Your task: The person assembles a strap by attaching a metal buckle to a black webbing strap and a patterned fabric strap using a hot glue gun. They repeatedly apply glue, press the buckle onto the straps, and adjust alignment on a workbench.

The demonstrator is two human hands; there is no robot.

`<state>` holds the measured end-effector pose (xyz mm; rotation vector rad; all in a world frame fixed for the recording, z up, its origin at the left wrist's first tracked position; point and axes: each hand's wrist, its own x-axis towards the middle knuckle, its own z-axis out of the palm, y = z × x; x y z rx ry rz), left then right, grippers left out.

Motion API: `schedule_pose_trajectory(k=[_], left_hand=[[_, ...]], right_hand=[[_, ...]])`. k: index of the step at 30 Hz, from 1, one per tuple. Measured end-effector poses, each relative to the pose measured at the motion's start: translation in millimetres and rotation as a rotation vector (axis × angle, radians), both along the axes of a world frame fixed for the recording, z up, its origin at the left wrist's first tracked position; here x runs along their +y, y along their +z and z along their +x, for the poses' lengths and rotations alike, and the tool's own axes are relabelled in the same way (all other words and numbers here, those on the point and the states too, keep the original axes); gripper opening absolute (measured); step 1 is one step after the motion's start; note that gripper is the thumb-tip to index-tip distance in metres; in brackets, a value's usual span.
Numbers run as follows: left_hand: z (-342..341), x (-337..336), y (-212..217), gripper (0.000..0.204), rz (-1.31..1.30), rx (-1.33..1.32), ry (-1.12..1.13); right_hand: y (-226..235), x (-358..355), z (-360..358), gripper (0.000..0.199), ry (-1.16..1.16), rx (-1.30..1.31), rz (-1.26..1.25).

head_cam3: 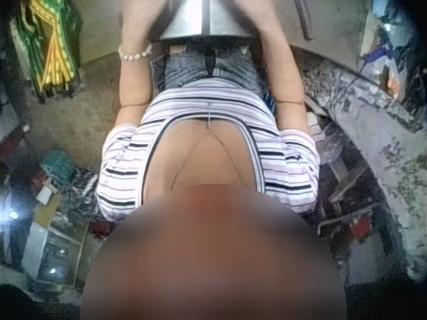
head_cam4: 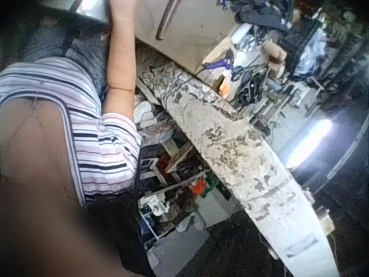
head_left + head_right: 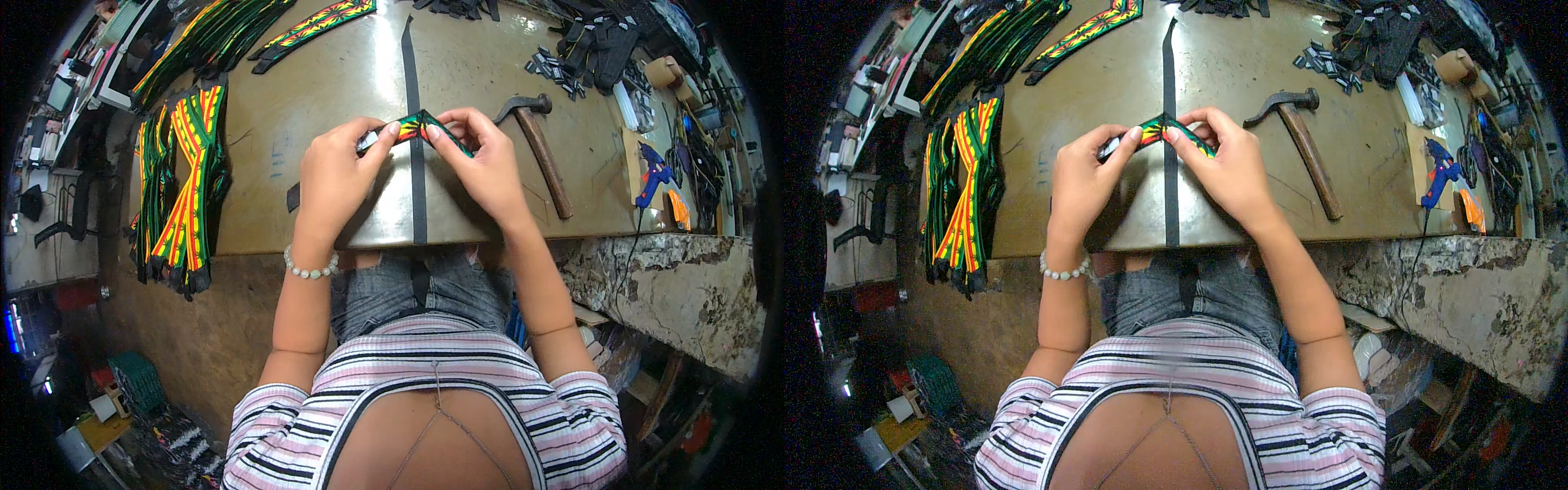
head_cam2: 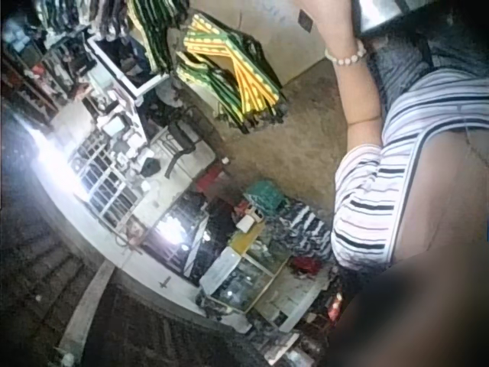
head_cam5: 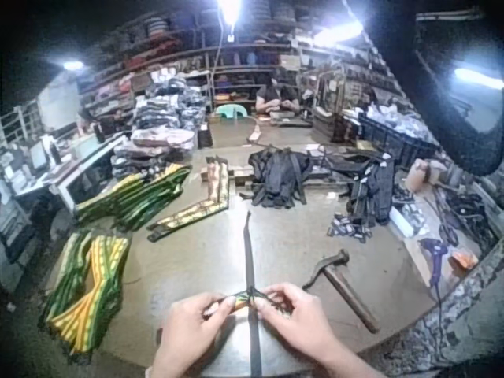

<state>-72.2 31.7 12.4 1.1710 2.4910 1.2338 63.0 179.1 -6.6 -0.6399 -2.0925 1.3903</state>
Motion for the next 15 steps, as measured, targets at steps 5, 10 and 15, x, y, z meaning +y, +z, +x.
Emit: schedule_pose_trajectory(k=[5, 10, 15], left_hand=[[1, 9, -17, 0.037, -0.172, 0.052, 0.082], [2, 13, -28, 0.035, -0.15, 0.059, 0.111], [7, 15, -28, 0.033, -0.2, 0.082, 0.147]], right_hand=[[-21, -5, -6, 0.022, -0.095, -0.182, 0.341], [-28, 1, -7, 0.02, -0.081, -0.207, 0.328], [-22, 1, -10, 0.02, -0.07, -0.246, 0.369]])
